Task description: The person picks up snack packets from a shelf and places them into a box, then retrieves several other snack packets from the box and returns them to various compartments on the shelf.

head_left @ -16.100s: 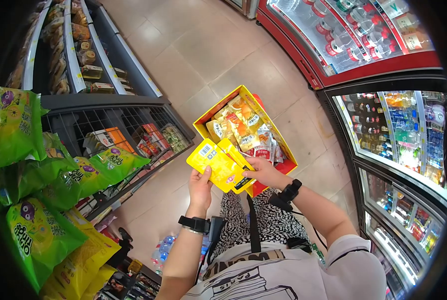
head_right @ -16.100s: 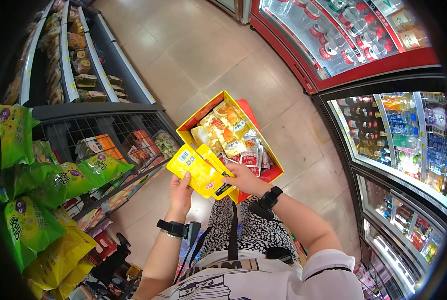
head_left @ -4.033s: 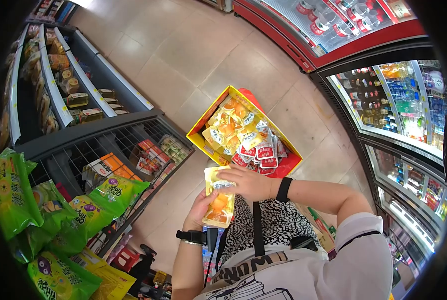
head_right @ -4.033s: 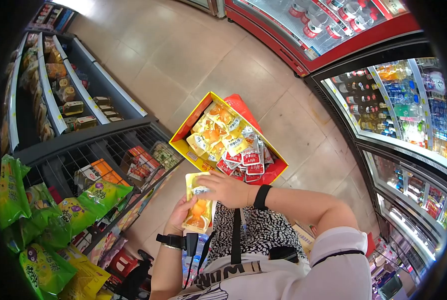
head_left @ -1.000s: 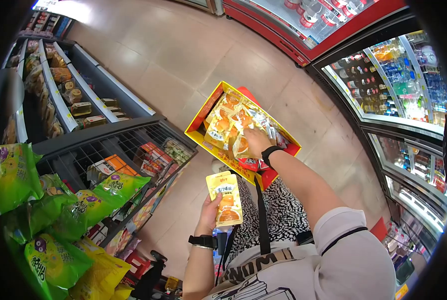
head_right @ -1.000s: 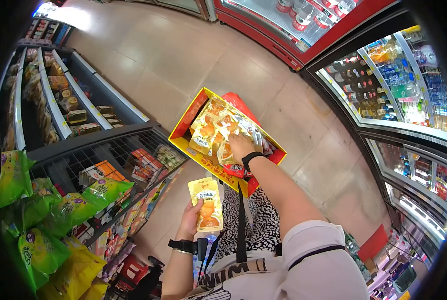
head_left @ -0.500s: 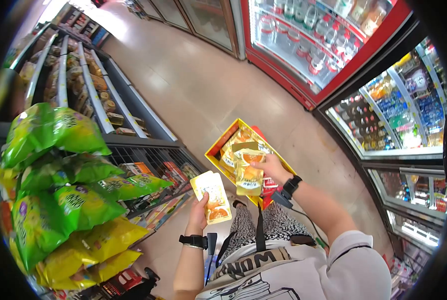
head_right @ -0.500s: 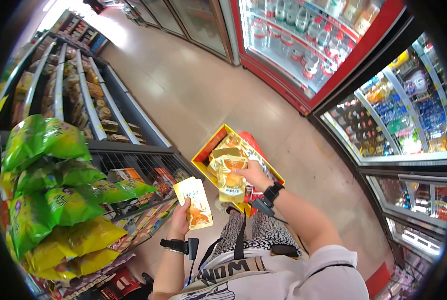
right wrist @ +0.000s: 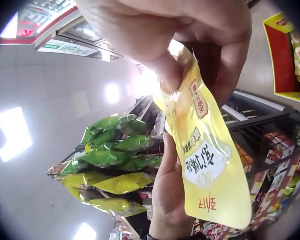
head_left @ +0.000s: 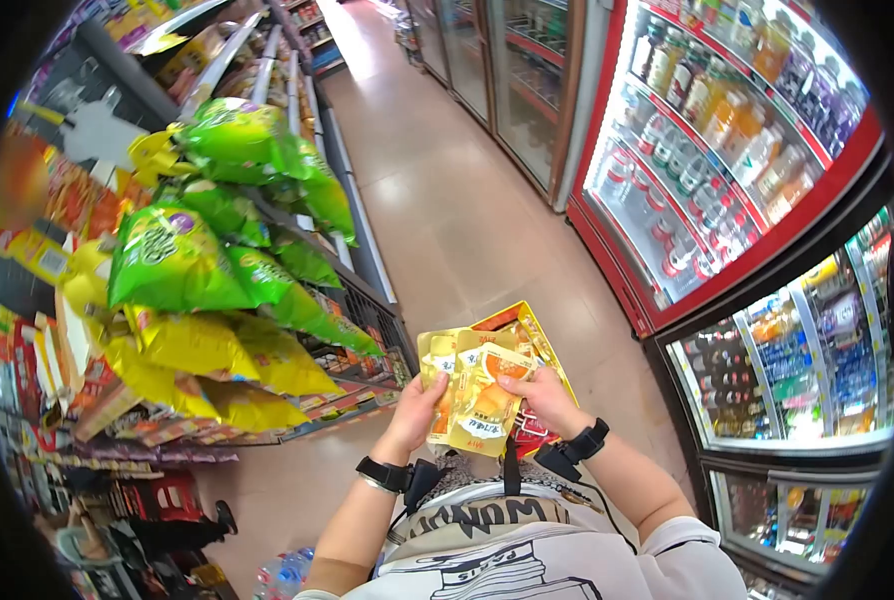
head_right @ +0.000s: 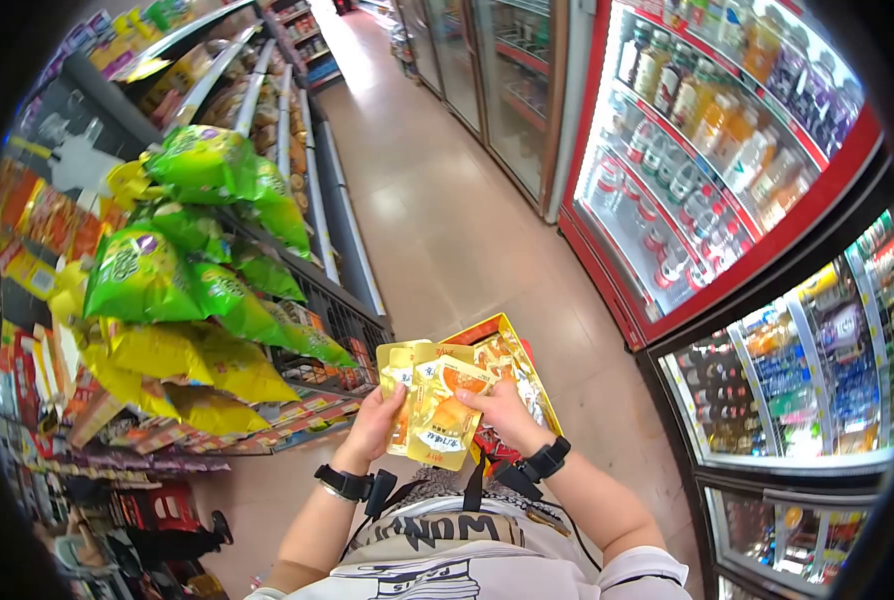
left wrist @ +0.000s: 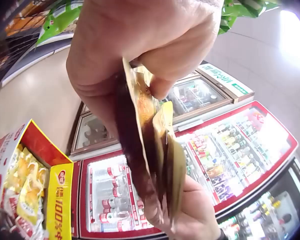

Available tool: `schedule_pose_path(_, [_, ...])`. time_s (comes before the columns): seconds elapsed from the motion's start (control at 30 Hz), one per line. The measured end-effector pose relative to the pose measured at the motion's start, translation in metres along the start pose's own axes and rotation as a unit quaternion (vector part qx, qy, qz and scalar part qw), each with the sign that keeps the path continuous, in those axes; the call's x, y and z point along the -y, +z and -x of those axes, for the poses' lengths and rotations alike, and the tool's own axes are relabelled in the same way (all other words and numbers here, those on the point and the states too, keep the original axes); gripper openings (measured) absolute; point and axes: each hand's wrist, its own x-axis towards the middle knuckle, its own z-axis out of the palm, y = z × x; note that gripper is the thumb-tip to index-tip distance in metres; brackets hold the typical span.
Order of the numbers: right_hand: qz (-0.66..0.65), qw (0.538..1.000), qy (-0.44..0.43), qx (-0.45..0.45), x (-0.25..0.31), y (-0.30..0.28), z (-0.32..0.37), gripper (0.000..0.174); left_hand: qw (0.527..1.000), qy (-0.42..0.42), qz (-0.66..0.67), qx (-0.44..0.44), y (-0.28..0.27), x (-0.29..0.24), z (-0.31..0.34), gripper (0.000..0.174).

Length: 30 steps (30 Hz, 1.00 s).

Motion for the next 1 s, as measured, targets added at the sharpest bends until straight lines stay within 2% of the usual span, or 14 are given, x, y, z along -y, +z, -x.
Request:
schedule_pose_path(0.1, [0.000, 1.000, -0.001, 0.015, -0.004, 0.010, 0.000, 0.031, 0.998, 0.038, -0.057, 0.004, 0.009, -0.009, 0.019, 0.028])
schedule_pose_path(0.2, [0.060, 0.998, -0.013, 0.025, -0.004, 0.017, 0.004, 0.026, 0.997, 0.046, -0.054, 0.004, 0.004, -0.011, 0.028, 0.030])
schedule_pose_path(0.27, [0.151, 0.988, -0.015, 0.022, -0.004, 0.021, 0.008, 0.026, 0.997, 0.049, -0.060, -0.002, -0.001, -0.014, 0.036, 0.030])
schedule_pose_path(0.4, [0.217, 0.976, -0.010, 0.027, -0.012, 0.028, 0.011, 0.028, 0.997, 0.058, -0.045, -0.012, -0.014, -0.021, 0.053, 0.033])
schedule_pose_path(0.47, [0.270, 0.957, -0.101, 0.015, -0.013, 0.042, 0.017, 0.027, 0.996, 0.065, -0.051, -0.025, -0.030, -0.019, 0.061, 0.034])
schedule_pose_path(0.5, [0.270, 0.957, -0.103, 0.021, -0.012, 0.046, 0.022, 0.027, 0.995, 0.066, -0.058, -0.037, -0.037, -0.018, 0.068, 0.035])
schedule_pose_path(0.57, [0.173, 0.985, 0.000, 0.015, -0.015, 0.057, 0.028, 0.024, 0.994, 0.056, -0.071, -0.055, -0.059, -0.020, 0.087, 0.035])
schedule_pose_path(0.6, [0.093, 0.995, 0.011, 0.024, -0.023, 0.066, 0.030, 0.023, 0.993, 0.041, -0.083, -0.071, -0.071, -0.019, 0.098, 0.036])
schedule_pose_path(0.7, [0.102, 0.994, -0.008, 0.034, -0.034, 0.102, 0.040, 0.021, 0.993, 0.069, -0.049, -0.082, -0.107, -0.009, 0.132, 0.035])
schedule_pose_path(0.83, [0.187, 0.981, -0.048, 0.025, -0.069, 0.168, 0.053, 0.021, 0.989, 0.099, -0.044, -0.098, -0.147, -0.004, 0.177, 0.034])
schedule_pose_path(0.87, [0.213, 0.973, -0.076, 0.047, -0.079, 0.175, 0.055, 0.020, 0.988, 0.110, -0.035, -0.103, -0.151, -0.002, 0.186, 0.033])
schedule_pose_path(0.9, [0.263, 0.961, -0.046, 0.073, -0.095, 0.175, 0.051, 0.020, 0.986, 0.121, -0.033, -0.107, -0.161, 0.001, 0.194, 0.033])
schedule_pose_path(0.97, [0.275, 0.953, -0.065, 0.105, -0.114, 0.204, 0.060, 0.022, 0.979, 0.149, 0.011, -0.138, -0.178, 0.007, 0.208, 0.032])
schedule_pose_path(1.0, [0.322, 0.940, -0.049, 0.103, -0.124, 0.208, 0.059, 0.022, 0.977, 0.156, 0.016, -0.147, -0.187, 0.008, 0.216, 0.031])
